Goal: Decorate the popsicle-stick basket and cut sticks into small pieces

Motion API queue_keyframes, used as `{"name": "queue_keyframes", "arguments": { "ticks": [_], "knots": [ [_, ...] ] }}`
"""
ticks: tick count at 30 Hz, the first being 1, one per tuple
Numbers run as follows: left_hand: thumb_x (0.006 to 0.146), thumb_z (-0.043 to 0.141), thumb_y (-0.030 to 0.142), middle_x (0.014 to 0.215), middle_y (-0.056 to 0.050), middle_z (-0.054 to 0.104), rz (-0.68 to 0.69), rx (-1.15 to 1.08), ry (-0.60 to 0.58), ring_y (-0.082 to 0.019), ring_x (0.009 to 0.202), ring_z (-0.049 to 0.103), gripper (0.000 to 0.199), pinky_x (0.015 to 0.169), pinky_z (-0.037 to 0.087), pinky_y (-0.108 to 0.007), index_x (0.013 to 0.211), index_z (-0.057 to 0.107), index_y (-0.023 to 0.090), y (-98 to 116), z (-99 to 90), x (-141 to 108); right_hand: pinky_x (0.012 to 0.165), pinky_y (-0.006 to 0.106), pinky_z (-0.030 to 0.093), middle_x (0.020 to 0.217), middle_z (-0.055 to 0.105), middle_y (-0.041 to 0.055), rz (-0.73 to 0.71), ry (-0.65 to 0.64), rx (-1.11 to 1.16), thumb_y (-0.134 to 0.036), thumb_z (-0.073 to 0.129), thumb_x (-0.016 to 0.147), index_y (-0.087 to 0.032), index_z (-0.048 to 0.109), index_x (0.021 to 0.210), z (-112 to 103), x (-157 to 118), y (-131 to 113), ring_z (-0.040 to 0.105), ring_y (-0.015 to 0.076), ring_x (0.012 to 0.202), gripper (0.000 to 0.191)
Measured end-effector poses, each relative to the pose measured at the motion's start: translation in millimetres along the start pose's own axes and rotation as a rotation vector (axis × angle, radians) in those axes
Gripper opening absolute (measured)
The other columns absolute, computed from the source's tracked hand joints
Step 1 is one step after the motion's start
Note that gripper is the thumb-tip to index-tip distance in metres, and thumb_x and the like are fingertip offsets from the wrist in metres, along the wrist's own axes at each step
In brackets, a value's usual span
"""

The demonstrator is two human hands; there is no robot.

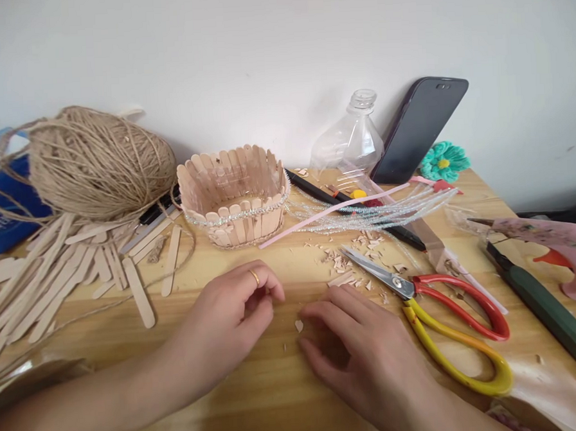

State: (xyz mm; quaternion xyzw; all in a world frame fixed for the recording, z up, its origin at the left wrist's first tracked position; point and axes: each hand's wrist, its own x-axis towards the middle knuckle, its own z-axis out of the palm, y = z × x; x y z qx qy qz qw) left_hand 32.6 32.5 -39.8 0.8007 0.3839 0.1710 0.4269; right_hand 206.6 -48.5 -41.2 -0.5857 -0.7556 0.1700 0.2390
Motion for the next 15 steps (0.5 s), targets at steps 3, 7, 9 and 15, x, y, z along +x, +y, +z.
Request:
{"name": "queue_keyframes", "arguments": {
  "ticks": [3, 7, 9, 15],
  "knots": [
    [0.076, 0.040, 0.007, 0.075, 0.002, 0.058, -0.002, -0.003, -0.004, -0.013, 0.071, 0.055, 0.018, 0.066, 0.045, -0.027, 0.076, 0.053, 0.020, 0.2, 0.2, 0.6, 0.058, 0.028, 0.044, 0.074, 0.062, 0.0038, -0.004, 0.008, -0.005, -0.011, 0.056, 0.078, -0.018, 0.064, 0.083, 0.8, -0.7, 1.2, 0.057, 0.0180, 0.069, 0.012],
    [0.077, 0.040, 0.008, 0.075, 0.002, 0.058, -0.016, -0.005, -0.010, -0.014, 0.072, 0.055, 0.018, 0.067, 0.044, -0.028, 0.076, 0.053, 0.020, 0.4, 0.2, 0.8, 0.056, 0.026, 0.042, 0.070, 0.061, 0.0024, -0.030, 0.043, -0.005, -0.010, 0.054, 0.081, -0.018, 0.064, 0.078, 2.9, 0.0, 2.9, 0.055, 0.0161, 0.065, 0.013],
    [0.077, 0.040, 0.009, 0.076, 0.001, 0.058, -0.024, -0.007, -0.019, -0.014, 0.073, 0.055, 0.018, 0.068, 0.044, -0.028, 0.076, 0.053, 0.020, 0.4, 0.1, 0.6, 0.055, 0.026, 0.042, 0.069, 0.061, 0.0021, -0.039, 0.051, -0.006, -0.011, 0.053, 0.082, -0.018, 0.064, 0.077, 4.3, 0.6, 3.7, 0.055, 0.0157, 0.064, 0.014],
    [0.077, 0.040, 0.009, 0.077, 0.001, 0.059, -0.029, -0.015, -0.022, -0.014, 0.074, 0.055, 0.017, 0.069, 0.044, -0.029, 0.076, 0.053, 0.020, -0.6, 0.1, 0.0, 0.054, 0.026, 0.042, 0.067, 0.060, 0.0022, -0.088, 0.068, -0.020, -0.011, 0.054, 0.081, -0.017, 0.065, 0.076, 5.4, 0.5, 3.4, 0.054, 0.0156, 0.063, 0.014]
  ]
}}
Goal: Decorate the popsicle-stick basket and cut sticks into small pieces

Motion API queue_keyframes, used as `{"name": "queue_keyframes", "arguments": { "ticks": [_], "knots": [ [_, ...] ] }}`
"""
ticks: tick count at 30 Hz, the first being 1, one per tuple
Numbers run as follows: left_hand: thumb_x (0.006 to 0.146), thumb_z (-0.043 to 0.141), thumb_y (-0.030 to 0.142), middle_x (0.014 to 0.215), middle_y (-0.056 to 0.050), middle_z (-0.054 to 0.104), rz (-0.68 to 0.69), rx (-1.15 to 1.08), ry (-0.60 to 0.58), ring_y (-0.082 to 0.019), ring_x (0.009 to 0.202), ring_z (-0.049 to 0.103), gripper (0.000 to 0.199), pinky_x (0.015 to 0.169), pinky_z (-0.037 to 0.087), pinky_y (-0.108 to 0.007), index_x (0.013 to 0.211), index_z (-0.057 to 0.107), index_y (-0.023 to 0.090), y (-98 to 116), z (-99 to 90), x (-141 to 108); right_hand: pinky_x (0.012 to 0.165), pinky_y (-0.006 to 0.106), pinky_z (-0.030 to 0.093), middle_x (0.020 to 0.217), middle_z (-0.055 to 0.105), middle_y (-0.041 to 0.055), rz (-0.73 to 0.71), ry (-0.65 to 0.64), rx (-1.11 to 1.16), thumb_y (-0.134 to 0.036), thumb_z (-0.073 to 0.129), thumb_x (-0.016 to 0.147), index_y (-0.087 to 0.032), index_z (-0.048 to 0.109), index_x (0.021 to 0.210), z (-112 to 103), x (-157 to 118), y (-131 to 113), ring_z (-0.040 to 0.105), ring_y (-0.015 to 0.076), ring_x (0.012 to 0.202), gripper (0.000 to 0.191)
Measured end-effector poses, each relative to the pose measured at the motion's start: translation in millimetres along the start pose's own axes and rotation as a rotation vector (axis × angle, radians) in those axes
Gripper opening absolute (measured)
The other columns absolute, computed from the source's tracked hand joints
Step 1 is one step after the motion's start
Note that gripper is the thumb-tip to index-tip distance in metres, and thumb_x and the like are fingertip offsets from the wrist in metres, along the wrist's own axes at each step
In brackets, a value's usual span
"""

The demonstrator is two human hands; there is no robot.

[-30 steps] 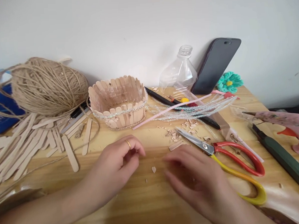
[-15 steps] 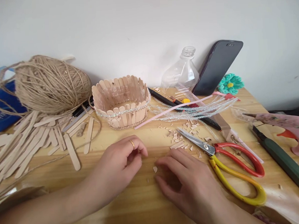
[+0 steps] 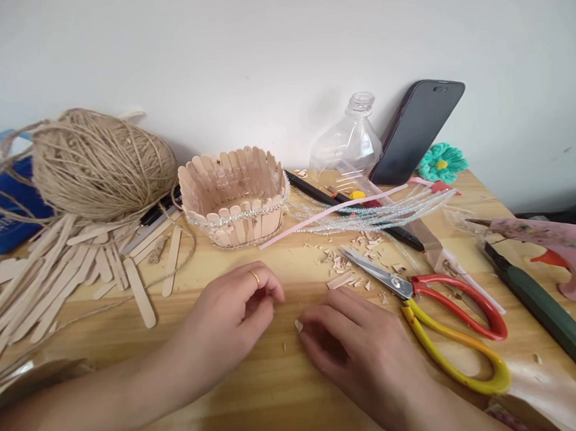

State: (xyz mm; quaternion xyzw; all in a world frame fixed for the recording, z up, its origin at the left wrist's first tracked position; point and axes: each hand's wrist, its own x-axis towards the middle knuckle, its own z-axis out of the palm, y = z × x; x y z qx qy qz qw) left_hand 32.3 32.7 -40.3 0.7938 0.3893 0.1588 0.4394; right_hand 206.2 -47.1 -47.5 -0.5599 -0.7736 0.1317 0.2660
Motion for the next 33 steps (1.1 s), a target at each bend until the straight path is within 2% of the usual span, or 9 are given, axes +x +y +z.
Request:
{"name": "queue_keyframes", "arguments": {
  "ticks": [5, 10, 12, 14, 18, 21, 27, 30, 33],
  "knots": [
    [0.077, 0.042, 0.013, 0.077, 0.000, 0.059, -0.051, -0.067, -0.004, -0.015, 0.075, 0.055, 0.015, 0.070, 0.044, -0.030, 0.077, 0.055, 0.019, 0.4, -0.4, 0.2, 0.053, 0.026, 0.040, 0.065, 0.060, 0.0015, -0.081, 0.067, -0.039, -0.011, 0.056, 0.081, -0.017, 0.064, 0.078, -6.6, -0.4, 2.5, 0.052, 0.0149, 0.061, 0.011],
    [0.074, 0.053, 0.027, 0.075, 0.000, 0.061, -0.200, -0.425, -0.080, -0.016, 0.073, 0.057, 0.010, 0.069, 0.046, -0.029, 0.078, 0.055, 0.018, 11.7, 2.4, 5.2, 0.053, 0.027, 0.040, 0.065, 0.060, 0.0013, -0.211, 0.170, -0.078, -0.009, 0.060, 0.078, -0.017, 0.061, 0.082, -14.0, 1.9, 5.1, 0.051, 0.0141, 0.058, 0.009],
    [0.071, 0.056, 0.027, 0.075, 0.000, 0.062, -0.219, -0.533, -0.119, -0.015, 0.073, 0.058, 0.010, 0.070, 0.047, -0.028, 0.076, 0.055, 0.018, 16.5, 4.0, 8.4, 0.053, 0.027, 0.041, 0.065, 0.060, 0.0016, -0.234, 0.185, -0.094, -0.008, 0.059, 0.080, -0.017, 0.061, 0.083, -14.9, 4.0, 5.0, 0.051, 0.0143, 0.058, 0.010],
    [0.070, 0.057, 0.024, 0.075, 0.001, 0.062, -0.211, -0.553, -0.104, -0.014, 0.073, 0.059, 0.009, 0.071, 0.047, -0.027, 0.076, 0.055, 0.018, 18.3, 4.2, 11.2, 0.055, 0.027, 0.043, 0.068, 0.061, 0.0026, -0.215, 0.204, -0.090, -0.008, 0.057, 0.082, -0.017, 0.062, 0.085, -16.3, 7.0, 5.9, 0.053, 0.0149, 0.061, 0.011],
    [0.069, 0.059, 0.025, 0.075, 0.000, 0.062, -0.181, -0.451, 0.044, -0.014, 0.073, 0.058, 0.011, 0.070, 0.045, -0.027, 0.076, 0.057, 0.017, 12.8, -2.1, 13.9, 0.059, 0.027, 0.046, 0.072, 0.061, 0.0033, -0.064, 0.275, -0.035, -0.010, 0.054, 0.085, -0.017, 0.062, 0.084, -26.9, 13.1, 14.5, 0.057, 0.0151, 0.066, 0.011],
    [0.069, 0.062, 0.027, 0.073, 0.000, 0.063, -0.197, -0.414, 0.079, -0.013, 0.069, 0.057, 0.013, 0.065, 0.044, -0.026, 0.075, 0.057, 0.016, 8.0, -8.9, 13.8, 0.061, 0.027, 0.046, 0.075, 0.061, 0.0032, 0.053, 0.197, 0.007, -0.013, 0.055, 0.085, -0.018, 0.063, 0.083, -39.0, 13.4, 23.6, 0.058, 0.0153, 0.068, 0.010],
    [0.068, 0.062, 0.029, 0.072, 0.001, 0.065, -0.180, -0.376, 0.074, -0.013, 0.065, 0.056, 0.014, 0.063, 0.044, -0.025, 0.074, 0.060, 0.017, 12.7, -17.7, 8.9, 0.068, 0.027, 0.047, 0.084, 0.064, 0.0022, 0.104, -0.190, 0.046, -0.011, 0.058, 0.083, -0.020, 0.065, 0.082, -45.8, 5.5, 27.2, 0.061, 0.0154, 0.076, 0.012],
    [0.067, 0.062, 0.028, 0.073, 0.001, 0.065, -0.156, -0.349, 0.069, -0.013, 0.065, 0.057, 0.013, 0.065, 0.044, -0.025, 0.074, 0.060, 0.017, 17.3, -20.5, 5.5, 0.072, 0.027, 0.047, 0.086, 0.065, 0.0025, 0.076, -0.251, 0.005, -0.013, 0.060, 0.083, -0.020, 0.066, 0.082, -41.5, 5.2, 24.5, 0.061, 0.0165, 0.081, 0.010],
    [0.067, 0.062, 0.029, 0.073, 0.001, 0.065, -0.147, -0.336, 0.060, -0.014, 0.067, 0.057, 0.013, 0.066, 0.044, -0.026, 0.073, 0.060, 0.017, 18.6, -20.8, 3.2, 0.069, 0.025, 0.046, 0.083, 0.065, 0.0018, 0.076, -0.242, -0.031, -0.009, 0.061, 0.081, -0.019, 0.065, 0.078, -37.3, 5.9, 21.7, 0.061, 0.0156, 0.078, 0.011]
  ]
}}
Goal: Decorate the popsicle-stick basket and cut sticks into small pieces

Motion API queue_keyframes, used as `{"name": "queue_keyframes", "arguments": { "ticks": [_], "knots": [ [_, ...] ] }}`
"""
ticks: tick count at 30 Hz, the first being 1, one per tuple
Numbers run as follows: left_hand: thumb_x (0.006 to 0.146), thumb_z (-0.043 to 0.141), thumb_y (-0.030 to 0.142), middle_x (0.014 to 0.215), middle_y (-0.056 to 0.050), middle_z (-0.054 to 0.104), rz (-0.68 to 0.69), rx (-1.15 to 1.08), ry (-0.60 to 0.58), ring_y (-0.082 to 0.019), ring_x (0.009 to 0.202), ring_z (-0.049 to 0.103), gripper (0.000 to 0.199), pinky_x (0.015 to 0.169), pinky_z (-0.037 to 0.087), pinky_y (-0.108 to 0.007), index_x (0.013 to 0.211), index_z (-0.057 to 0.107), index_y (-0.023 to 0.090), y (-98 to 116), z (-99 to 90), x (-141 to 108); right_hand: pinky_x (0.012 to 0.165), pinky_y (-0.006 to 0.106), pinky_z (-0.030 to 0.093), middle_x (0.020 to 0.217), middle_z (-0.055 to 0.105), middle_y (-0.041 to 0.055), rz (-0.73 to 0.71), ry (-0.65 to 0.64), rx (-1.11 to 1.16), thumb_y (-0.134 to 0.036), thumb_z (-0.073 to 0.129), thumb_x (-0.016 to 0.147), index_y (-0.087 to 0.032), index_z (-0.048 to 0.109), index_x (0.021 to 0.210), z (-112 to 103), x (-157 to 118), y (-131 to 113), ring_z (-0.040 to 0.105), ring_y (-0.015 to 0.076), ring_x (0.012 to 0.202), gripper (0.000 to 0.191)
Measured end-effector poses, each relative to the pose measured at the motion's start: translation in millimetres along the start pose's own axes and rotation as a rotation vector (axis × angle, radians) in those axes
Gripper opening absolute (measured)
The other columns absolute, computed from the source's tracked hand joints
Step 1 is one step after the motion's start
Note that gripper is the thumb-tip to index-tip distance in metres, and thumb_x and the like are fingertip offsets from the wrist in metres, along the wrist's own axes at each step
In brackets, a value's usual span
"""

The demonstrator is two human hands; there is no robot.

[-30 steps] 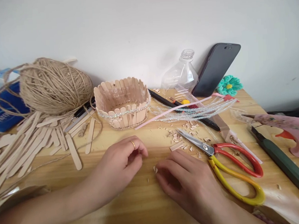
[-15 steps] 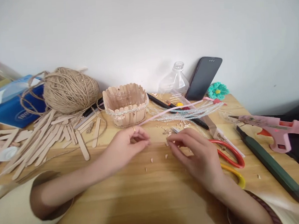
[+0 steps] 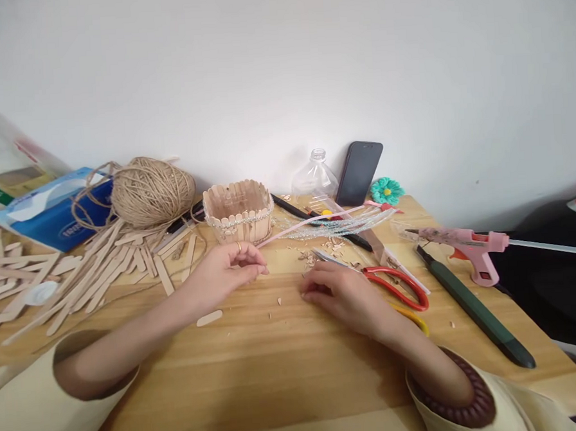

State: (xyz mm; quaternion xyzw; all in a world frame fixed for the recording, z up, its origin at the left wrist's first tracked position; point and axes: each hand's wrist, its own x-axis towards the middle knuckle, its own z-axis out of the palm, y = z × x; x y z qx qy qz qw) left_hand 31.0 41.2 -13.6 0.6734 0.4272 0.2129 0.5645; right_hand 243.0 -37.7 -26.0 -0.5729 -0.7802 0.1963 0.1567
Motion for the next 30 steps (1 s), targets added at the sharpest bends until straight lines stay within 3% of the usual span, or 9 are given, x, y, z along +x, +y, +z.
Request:
{"name": "queue_keyframes", "arguments": {
  "ticks": [5, 10, 14, 20, 23, 27, 30],
  "knots": [
    [0.069, 0.059, 0.027, 0.074, 0.000, 0.066, 0.012, 0.030, -0.046, -0.016, 0.073, 0.060, 0.010, 0.071, 0.046, -0.028, 0.072, 0.058, 0.018, -2.3, 6.7, -6.3, 0.062, 0.025, 0.045, 0.078, 0.063, 0.0030, -0.007, 0.069, -0.084, -0.006, 0.060, 0.078, -0.017, 0.063, 0.073, 8.8, -5.9, -13.9, 0.059, 0.0160, 0.071, 0.012],
    [0.069, 0.062, 0.025, 0.077, 0.001, 0.067, -0.033, 0.037, -0.154, -0.016, 0.076, 0.060, 0.010, 0.072, 0.046, -0.028, 0.077, 0.061, 0.018, 1.7, 25.6, -23.5, 0.063, 0.028, 0.044, 0.078, 0.064, 0.0041, -0.090, 0.207, -0.121, -0.012, 0.053, 0.086, -0.016, 0.062, 0.080, 22.2, -23.9, -35.8, 0.058, 0.0181, 0.073, 0.011],
    [0.066, 0.066, 0.024, 0.070, 0.004, 0.065, -0.082, -0.036, -0.234, -0.015, 0.071, 0.059, 0.008, 0.068, 0.045, -0.025, 0.071, 0.062, 0.019, 4.7, 40.1, -35.3, 0.058, 0.026, 0.044, 0.076, 0.064, 0.0032, -0.214, 0.376, -0.008, -0.014, 0.042, 0.093, -0.017, 0.059, 0.082, 29.5, -39.4, -44.5, 0.058, 0.0160, 0.069, 0.021],
    [0.068, 0.065, 0.022, 0.066, 0.005, 0.069, -0.152, -0.042, -0.229, -0.015, 0.068, 0.061, 0.003, 0.066, 0.045, -0.024, 0.065, 0.065, 0.020, 4.8, 51.2, -37.5, 0.056, 0.023, 0.047, 0.077, 0.067, 0.0016, -0.176, 0.394, 0.141, -0.016, 0.040, 0.094, -0.019, 0.057, 0.092, 27.6, -53.0, -48.6, 0.062, 0.0141, 0.066, 0.017],
    [0.067, 0.064, 0.023, 0.069, 0.004, 0.070, -0.141, 0.007, -0.201, -0.016, 0.070, 0.063, 0.003, 0.067, 0.046, -0.025, 0.069, 0.066, 0.020, 2.7, 51.4, -34.1, 0.060, 0.023, 0.050, 0.081, 0.069, 0.0018, -0.158, 0.338, 0.079, -0.015, 0.043, 0.091, -0.020, 0.055, 0.093, 11.3, -56.8, -35.7, 0.065, 0.0149, 0.071, 0.014],
    [0.071, 0.061, 0.028, 0.083, -0.001, 0.073, -0.127, 0.111, -0.160, -0.019, 0.080, 0.065, 0.017, 0.075, 0.047, -0.028, 0.084, 0.069, 0.020, 1.2, 46.6, -26.6, 0.063, 0.040, 0.053, 0.089, 0.069, 0.0149, 0.075, 0.467, -0.480, -0.017, 0.043, 0.087, -0.014, 0.056, 0.096, -11.7, -66.2, 3.5, 0.067, 0.0291, 0.080, 0.016],
    [0.073, 0.058, 0.028, 0.082, -0.002, 0.073, -0.108, 0.159, -0.173, -0.019, 0.079, 0.065, 0.015, 0.074, 0.047, -0.028, 0.078, 0.069, 0.019, 3.1, 43.9, -18.3, 0.062, 0.044, 0.055, 0.096, 0.068, 0.0182, 0.186, 0.374, -0.656, -0.022, 0.053, 0.081, -0.013, 0.056, 0.099, -16.2, -74.9, 29.3, 0.065, 0.0347, 0.088, 0.021]
  ]
}}
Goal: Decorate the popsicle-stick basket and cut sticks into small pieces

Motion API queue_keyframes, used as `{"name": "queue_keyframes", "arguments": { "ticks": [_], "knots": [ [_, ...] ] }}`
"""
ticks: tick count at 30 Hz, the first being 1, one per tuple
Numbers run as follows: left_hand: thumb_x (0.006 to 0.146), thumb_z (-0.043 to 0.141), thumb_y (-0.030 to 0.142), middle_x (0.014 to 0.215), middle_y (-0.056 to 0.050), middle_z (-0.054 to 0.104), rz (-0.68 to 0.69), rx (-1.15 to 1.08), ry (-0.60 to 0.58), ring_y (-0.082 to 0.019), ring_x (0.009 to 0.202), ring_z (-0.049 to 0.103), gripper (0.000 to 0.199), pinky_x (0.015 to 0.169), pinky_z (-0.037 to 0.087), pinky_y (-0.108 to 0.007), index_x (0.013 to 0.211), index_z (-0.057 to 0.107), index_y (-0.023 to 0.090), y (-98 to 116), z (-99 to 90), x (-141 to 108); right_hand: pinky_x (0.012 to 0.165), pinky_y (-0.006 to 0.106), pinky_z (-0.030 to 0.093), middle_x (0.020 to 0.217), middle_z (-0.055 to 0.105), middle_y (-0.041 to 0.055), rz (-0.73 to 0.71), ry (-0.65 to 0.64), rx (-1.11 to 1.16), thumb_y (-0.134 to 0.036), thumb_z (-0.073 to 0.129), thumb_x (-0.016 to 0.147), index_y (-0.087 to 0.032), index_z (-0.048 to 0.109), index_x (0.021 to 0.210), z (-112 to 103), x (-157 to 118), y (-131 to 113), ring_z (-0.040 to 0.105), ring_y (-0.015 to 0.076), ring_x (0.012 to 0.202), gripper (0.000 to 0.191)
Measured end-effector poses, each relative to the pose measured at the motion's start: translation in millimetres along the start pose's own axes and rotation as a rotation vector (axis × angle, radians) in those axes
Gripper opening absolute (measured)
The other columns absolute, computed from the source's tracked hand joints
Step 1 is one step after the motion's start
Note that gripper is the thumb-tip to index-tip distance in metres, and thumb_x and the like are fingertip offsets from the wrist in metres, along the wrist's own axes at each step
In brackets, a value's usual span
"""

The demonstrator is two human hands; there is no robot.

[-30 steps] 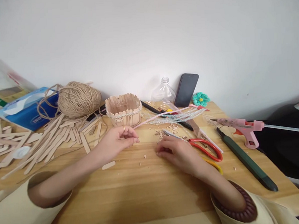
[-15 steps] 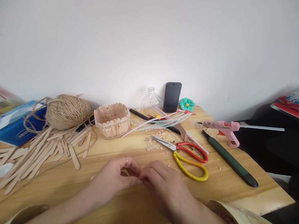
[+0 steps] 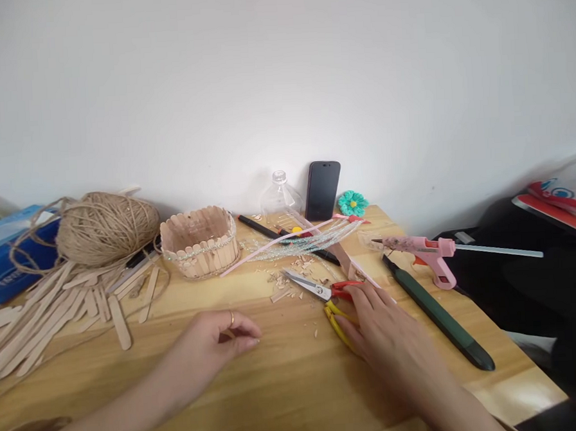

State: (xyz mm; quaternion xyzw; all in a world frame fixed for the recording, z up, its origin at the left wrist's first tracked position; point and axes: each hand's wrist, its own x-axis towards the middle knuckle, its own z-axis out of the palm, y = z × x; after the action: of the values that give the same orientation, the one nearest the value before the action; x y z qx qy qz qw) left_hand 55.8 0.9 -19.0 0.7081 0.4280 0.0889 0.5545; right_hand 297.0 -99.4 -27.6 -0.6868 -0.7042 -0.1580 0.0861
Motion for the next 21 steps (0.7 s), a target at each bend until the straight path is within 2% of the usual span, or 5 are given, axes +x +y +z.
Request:
{"name": "queue_keyframes", "arguments": {
  "ticks": [5, 9, 15, 18, 21],
  "knots": [
    [0.074, 0.056, 0.028, 0.077, -0.002, 0.070, 0.080, 0.002, 0.037, -0.018, 0.074, 0.062, 0.013, 0.070, 0.047, -0.028, 0.074, 0.064, 0.018, 5.1, -4.1, 14.8, 0.076, 0.047, 0.055, 0.098, 0.067, 0.0176, -0.050, -0.027, 0.110, -0.011, 0.051, 0.071, -0.011, 0.054, 0.106, 14.4, -5.4, 12.2, 0.064, 0.0332, 0.095, 0.035],
    [0.075, 0.055, 0.028, 0.078, -0.002, 0.069, 0.122, 0.041, 0.078, -0.018, 0.076, 0.062, 0.013, 0.072, 0.048, -0.030, 0.073, 0.063, 0.017, 4.3, -8.4, 26.0, 0.079, 0.047, 0.054, 0.098, 0.065, 0.0138, 0.118, -0.068, 0.425, -0.012, 0.056, 0.064, -0.016, 0.052, 0.103, 20.5, -4.0, 16.7, 0.064, 0.0297, 0.094, 0.039],
    [0.081, 0.049, 0.018, 0.094, -0.005, 0.068, 0.264, 0.236, 0.108, -0.019, 0.089, 0.061, 0.019, 0.080, 0.046, -0.032, 0.089, 0.065, 0.019, 14.1, -6.7, 54.5, 0.059, 0.031, 0.056, 0.085, 0.064, 0.0046, 0.406, 0.035, 1.018, -0.023, 0.071, 0.066, -0.024, 0.047, 0.090, 9.2, 2.3, 23.3, 0.065, 0.0204, 0.073, 0.034],
    [0.082, 0.050, 0.018, 0.093, -0.004, 0.068, 0.389, 0.346, 0.053, -0.020, 0.090, 0.060, 0.018, 0.082, 0.045, -0.033, 0.081, 0.068, 0.019, 30.2, 1.0, 74.3, 0.048, 0.025, 0.050, 0.069, 0.056, -0.0030, 0.527, 0.052, 1.132, -0.026, 0.071, 0.068, -0.023, 0.048, 0.084, 0.5, 6.8, 27.6, 0.055, 0.0137, 0.054, 0.028],
    [0.086, 0.048, 0.024, 0.089, -0.005, 0.069, 0.483, 0.438, 0.030, -0.022, 0.088, 0.060, 0.022, 0.083, 0.045, -0.036, 0.079, 0.069, 0.019, 43.4, 10.0, 94.7, 0.049, 0.023, 0.048, 0.069, 0.055, -0.0026, 0.537, 0.138, 1.250, -0.027, 0.068, 0.073, -0.022, 0.050, 0.084, 1.1, 8.3, 32.3, 0.053, 0.0129, 0.055, 0.021]
  ]
}}
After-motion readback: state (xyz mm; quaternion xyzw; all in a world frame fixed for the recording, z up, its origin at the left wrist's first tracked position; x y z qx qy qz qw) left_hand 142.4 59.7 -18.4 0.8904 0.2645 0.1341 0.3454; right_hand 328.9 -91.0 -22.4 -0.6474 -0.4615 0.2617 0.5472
